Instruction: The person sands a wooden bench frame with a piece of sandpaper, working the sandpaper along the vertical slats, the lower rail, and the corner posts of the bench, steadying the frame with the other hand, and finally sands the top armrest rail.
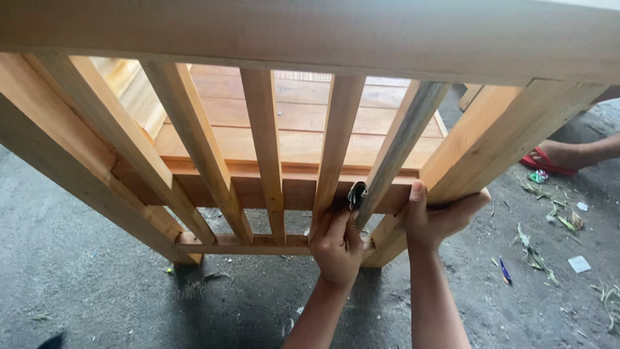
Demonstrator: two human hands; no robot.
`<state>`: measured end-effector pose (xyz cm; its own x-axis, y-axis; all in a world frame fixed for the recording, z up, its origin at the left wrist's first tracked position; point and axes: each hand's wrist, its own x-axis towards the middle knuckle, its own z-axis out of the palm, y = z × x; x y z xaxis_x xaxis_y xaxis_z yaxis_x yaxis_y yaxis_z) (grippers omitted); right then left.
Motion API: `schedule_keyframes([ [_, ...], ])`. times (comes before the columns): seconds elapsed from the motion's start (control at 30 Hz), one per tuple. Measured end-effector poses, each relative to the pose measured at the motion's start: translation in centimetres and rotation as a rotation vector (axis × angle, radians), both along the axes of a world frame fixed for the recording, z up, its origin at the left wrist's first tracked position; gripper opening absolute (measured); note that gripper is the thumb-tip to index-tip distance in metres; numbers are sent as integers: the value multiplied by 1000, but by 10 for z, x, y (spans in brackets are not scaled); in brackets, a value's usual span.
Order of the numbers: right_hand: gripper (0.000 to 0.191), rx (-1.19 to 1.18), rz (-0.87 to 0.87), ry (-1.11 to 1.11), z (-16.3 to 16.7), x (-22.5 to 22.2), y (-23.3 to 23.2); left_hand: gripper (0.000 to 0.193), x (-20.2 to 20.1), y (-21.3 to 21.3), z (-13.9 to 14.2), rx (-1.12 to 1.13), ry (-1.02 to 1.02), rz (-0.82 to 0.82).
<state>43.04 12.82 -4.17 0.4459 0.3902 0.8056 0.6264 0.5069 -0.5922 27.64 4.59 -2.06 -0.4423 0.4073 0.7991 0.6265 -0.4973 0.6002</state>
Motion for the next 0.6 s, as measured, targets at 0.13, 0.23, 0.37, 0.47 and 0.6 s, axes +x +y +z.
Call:
schedule_keyframes([
  [0.13,81,3,26,8,-1,2,-1,12,3,8,25,13,-14,-39],
  [0.23,80,14,-26,-36,0,1,-1,12,2,9,31,37,-7,-25],
  [0.37,81,17,3,5,5,-1,0,11,1,7,12,27,-1,-23],
  [0.47,82,-4,-35,-44,8,-2,-2,7,-2,8,-11,-16,36,-4],
  [0.6,88,-105,37,19,14,0,-7,7,-8,6,-34,-161,59,-73],
])
